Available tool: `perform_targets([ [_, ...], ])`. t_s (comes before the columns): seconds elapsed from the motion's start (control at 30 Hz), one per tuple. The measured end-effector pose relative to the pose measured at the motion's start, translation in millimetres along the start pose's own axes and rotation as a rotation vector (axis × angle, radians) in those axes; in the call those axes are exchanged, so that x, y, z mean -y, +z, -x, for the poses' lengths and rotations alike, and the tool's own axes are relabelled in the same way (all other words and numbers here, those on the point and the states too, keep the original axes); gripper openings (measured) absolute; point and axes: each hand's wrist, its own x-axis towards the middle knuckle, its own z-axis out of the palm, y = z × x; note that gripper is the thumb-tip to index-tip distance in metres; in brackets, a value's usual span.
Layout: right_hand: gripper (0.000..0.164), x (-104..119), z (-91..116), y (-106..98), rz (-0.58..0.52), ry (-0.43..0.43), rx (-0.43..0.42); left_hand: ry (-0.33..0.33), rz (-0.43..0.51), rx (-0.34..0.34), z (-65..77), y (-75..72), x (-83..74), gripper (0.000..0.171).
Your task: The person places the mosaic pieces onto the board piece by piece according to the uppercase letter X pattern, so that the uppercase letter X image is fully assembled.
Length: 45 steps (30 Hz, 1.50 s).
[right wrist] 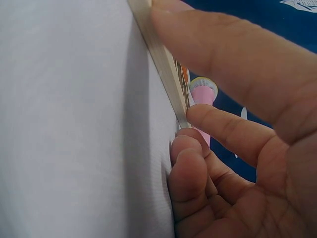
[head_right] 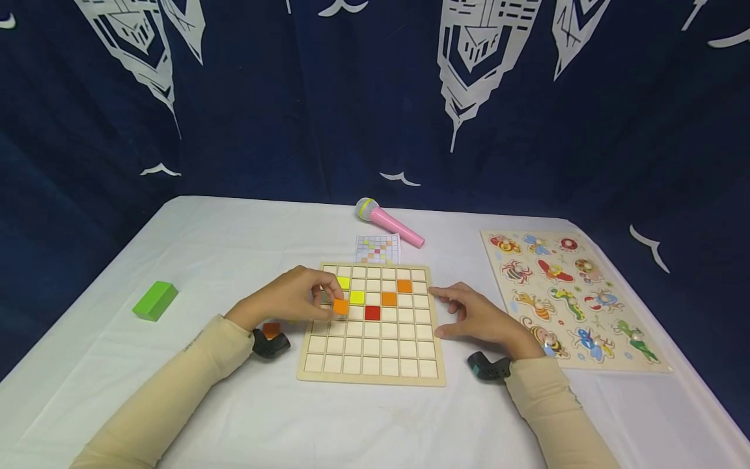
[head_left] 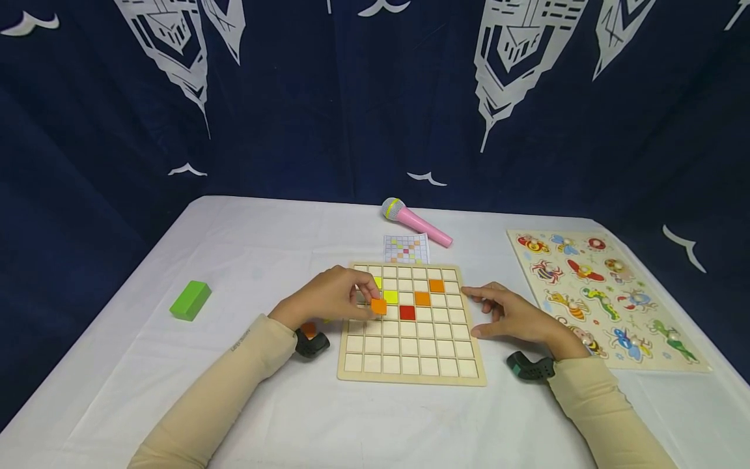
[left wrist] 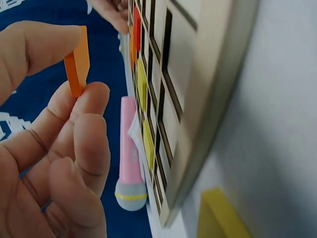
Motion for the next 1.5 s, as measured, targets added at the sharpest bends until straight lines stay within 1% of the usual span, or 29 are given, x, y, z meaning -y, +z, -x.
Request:
perform_targets([
  [0.27, 0.081, -0.9, 0.3, 0.1, 0.007, 0.0, -0.002, 0.006, -0.05, 0.004, -3.3, 11.1, -6.7, 0.023],
  [0.43, 0.081, -2.3, 0.3, 0.0, 0.01, -0.003, -0.001, -0.008, -0.043, 0.026, -3.7, 16.9, -10.9, 0.023],
  [0.67, 0.081, -2.1, 0.0, 0.2, 0.006, -0.006, 0.001, -0.036, -0.035, 0.056, -4.1, 25.1, -9.1, 0.024],
  [0.9, 0.08, -0.4, 0.1, -0.4, 0.006, -0.012, 0.0, -0.035, 0.045, 0.109, -5.1, 27.0, -4.2, 0.025],
  [1.03, 0.08, -0.7, 0.4, -0.4, 0.007, -0.014, -0.001, -0.033, 0.075, 0.124, -5.7, 28.3, -1.4, 0.025],
  [1.2, 0.08, -2.0, 0.4, -0.1, 0.007, -0.013, -0.001, -0.026, 0.08, 0.13, -5.7, 28.6, -1.1, 0.027],
  [1.5, 0.081, -2.8, -0.5, -0.6, 0.006, -0.017, 0.003, -0.037, 0.061, 0.124, -6.0, 28.7, -1.2, 0.027],
])
